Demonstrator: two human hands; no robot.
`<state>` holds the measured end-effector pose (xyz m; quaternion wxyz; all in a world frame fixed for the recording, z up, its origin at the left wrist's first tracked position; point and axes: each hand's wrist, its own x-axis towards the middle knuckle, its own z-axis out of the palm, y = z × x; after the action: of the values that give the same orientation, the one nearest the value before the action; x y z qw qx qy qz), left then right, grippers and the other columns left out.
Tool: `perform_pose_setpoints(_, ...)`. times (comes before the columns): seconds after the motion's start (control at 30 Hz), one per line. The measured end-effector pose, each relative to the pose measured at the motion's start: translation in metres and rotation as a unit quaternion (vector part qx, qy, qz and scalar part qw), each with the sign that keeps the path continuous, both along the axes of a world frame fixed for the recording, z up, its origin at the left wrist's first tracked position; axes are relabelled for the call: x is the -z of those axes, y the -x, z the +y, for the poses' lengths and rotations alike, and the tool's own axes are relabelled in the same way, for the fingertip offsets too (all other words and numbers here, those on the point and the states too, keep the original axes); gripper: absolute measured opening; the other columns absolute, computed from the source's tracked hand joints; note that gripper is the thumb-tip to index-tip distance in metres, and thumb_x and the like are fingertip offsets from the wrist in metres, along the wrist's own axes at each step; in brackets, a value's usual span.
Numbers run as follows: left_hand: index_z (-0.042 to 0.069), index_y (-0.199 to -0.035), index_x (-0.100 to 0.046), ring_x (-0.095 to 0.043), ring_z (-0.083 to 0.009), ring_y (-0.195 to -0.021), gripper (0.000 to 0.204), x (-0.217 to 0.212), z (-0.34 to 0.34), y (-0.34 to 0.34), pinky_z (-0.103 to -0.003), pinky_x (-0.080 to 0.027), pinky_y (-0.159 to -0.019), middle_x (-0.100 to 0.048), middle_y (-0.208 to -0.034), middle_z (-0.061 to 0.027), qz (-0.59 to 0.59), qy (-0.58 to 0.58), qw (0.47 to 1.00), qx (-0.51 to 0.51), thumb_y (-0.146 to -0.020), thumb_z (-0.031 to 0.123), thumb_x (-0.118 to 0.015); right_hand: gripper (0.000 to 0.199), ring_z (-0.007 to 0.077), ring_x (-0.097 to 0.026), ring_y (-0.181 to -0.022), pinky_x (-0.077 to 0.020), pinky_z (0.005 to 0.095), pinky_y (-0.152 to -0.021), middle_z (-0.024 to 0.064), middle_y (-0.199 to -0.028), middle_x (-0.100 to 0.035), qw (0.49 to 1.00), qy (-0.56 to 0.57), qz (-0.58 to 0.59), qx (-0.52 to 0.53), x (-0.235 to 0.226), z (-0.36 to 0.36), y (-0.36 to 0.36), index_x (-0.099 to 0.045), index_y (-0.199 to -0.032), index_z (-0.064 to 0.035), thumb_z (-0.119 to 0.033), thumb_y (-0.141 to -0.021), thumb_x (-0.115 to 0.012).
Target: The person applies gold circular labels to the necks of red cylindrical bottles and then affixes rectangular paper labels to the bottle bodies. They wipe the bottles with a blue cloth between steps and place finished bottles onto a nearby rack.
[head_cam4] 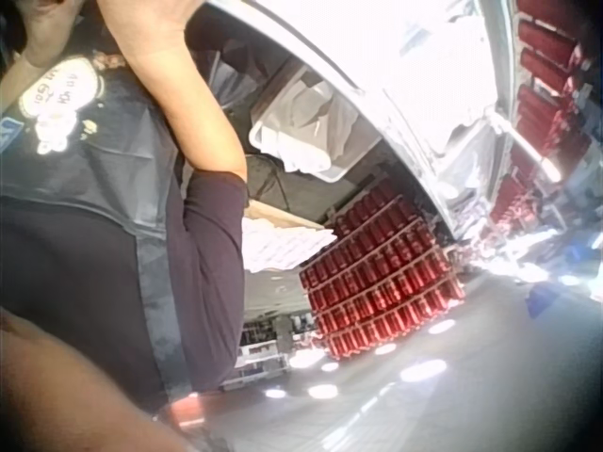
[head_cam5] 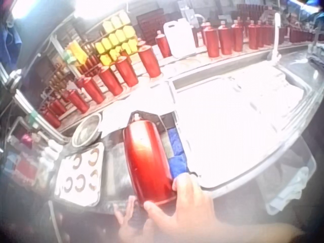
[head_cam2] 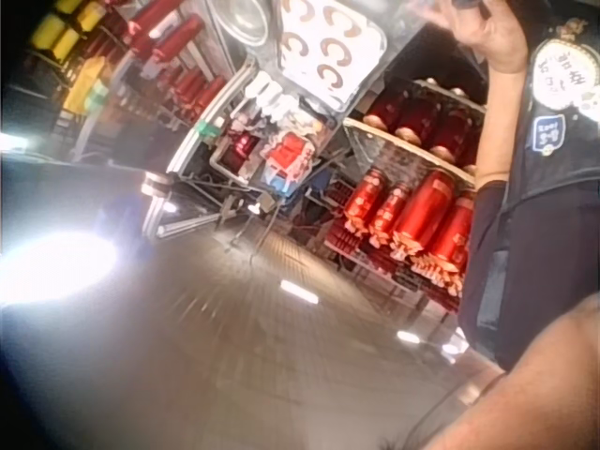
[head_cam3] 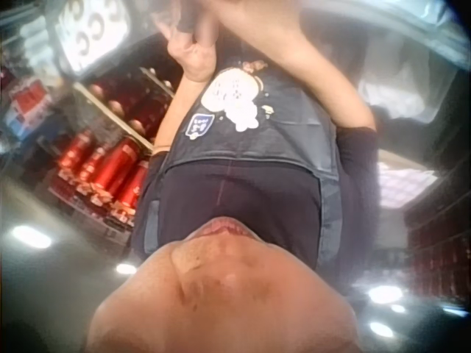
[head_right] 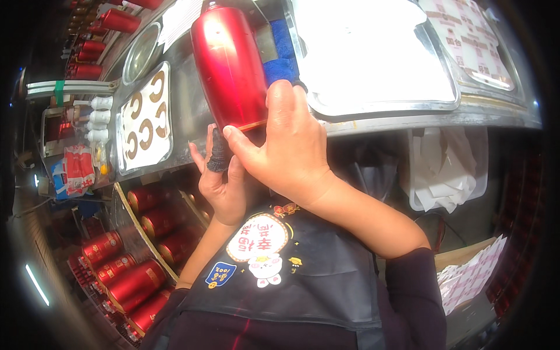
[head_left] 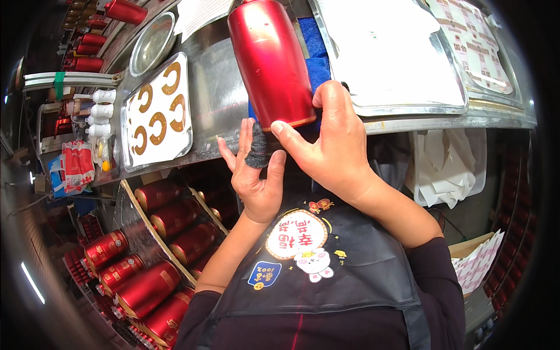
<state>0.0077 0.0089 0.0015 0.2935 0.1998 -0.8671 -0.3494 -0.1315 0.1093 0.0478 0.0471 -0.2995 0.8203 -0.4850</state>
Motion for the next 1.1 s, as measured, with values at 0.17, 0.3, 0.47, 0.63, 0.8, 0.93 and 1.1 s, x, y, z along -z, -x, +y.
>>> perform_pose_setpoints(0.17, -0.001, -0.125, -0.07, -0.053, -0.0383, -0.138, 0.037, -0.006, 0.001, 0.003, -0.062, -0.004, -0.122, -0.059, -0.144, -0.0238, 0.016, 0.015, 1.0, 0.017, -0.09, 0.009, -0.073, 0.048, 0.0371, -0.063, -0.081, -0.052, 0.0458, -0.066, 0.0169, -0.098, -0.055, 1.0, 0.021, -0.008, -0.016, 0.002, 0.003, 0.002, -0.048, -0.107, -0.0037, -0.03, -0.083, -0.079)
perform_pose_setpoints(0.3, -0.001, -0.122, -0.071, -0.055, -0.0396, -0.136, 0.036, -0.013, -0.002, 0.003, -0.065, -0.008, -0.12, -0.059, -0.143, -0.0242, 0.018, 0.042, 0.999, 0.017, -0.088, 0.01, -0.073, 0.044, 0.0367, -0.063, -0.082, -0.052, 0.0449, -0.068, 0.0172, -0.1, -0.056, 0.998, 0.048, -0.027, -0.024, 0.005, 0.002, 0.0, -0.048, -0.107, -0.0037, -0.027, -0.084, -0.077)
perform_pose_setpoints(0.47, -0.002, -0.115, -0.074, -0.056, -0.0419, -0.134, 0.034, -0.023, -0.003, 0.011, -0.067, -0.011, -0.119, -0.058, -0.144, -0.0259, 0.005, 0.118, 0.993, 0.019, -0.084, 0.013, -0.076, 0.027, 0.0058, -0.04, -0.06, -0.0366, 0.0242, -0.053, 0.0052, -0.095, -0.05, 0.991, 0.097, -0.084, -0.038, 0.006, 0.004, 0.0, -0.048, -0.103, -0.0012, -0.013, -0.094, -0.071)
perform_pose_setpoints(0.63, 0.005, -0.104, -0.079, -0.054, -0.0463, -0.135, 0.027, -0.033, -0.004, 0.022, -0.069, -0.014, -0.117, -0.054, -0.147, -0.0286, -0.013, 0.201, 0.979, 0.021, -0.08, 0.017, -0.079, 0.021, 0.0349, -0.061, -0.087, -0.05, 0.0426, -0.077, 0.0177, -0.098, -0.057, 0.988, 0.095, -0.119, -0.04, 0.008, 0.006, 0.003, -0.051, -0.103, 0.0002, -0.009, -0.091, -0.066)
perform_pose_setpoints(0.8, 0.013, -0.095, -0.08, -0.049, -0.0509, -0.137, 0.021, -0.042, -0.005, 0.031, -0.071, -0.015, -0.116, -0.049, -0.15, -0.0304, -0.031, 0.256, 0.966, 0.006, -0.077, 0.023, -0.081, 0.014, 0.0287, -0.062, -0.088, -0.0506, 0.038, -0.075, 0.0151, -0.099, -0.059, 0.977, 0.115, -0.174, -0.053, 0.014, 0.01, 0.004, -0.056, -0.106, 0.0013, -0.003, -0.093, -0.057)
perform_pose_setpoints(0.93, 0.011, -0.081, -0.076, -0.039, -0.0559, -0.142, 0.017, -0.046, -0.004, 0.041, -0.077, -0.012, -0.113, -0.044, -0.153, -0.0327, -0.038, 0.283, 0.958, 0.011, -0.073, 0.025, -0.081, 0.019, 0.0202, -0.063, -0.084, -0.0512, 0.0321, -0.074, 0.0127, -0.101, -0.061, 0.961, 0.138, -0.232, -0.065, 0.017, 0.017, 0.003, -0.059, -0.11, 0.0018, 0.002, -0.093, -0.053)
perform_pose_setpoints(1.1, 0.006, -0.08, -0.075, -0.027, -0.059, -0.147, 0.017, -0.039, -0.003, 0.04, -0.076, -0.004, -0.115, -0.035, -0.159, -0.0326, -0.019, 0.242, 0.969, 0.037, -0.069, 0.016, -0.081, 0.024, 0.0205, -0.065, -0.07, -0.0519, 0.0326, -0.066, 0.0127, -0.098, -0.066, 0.984, 0.096, -0.151, 0.005, 0.009, 0.031, -0.003, -0.063, -0.113, 0.0023, 0.005, -0.09, -0.057)
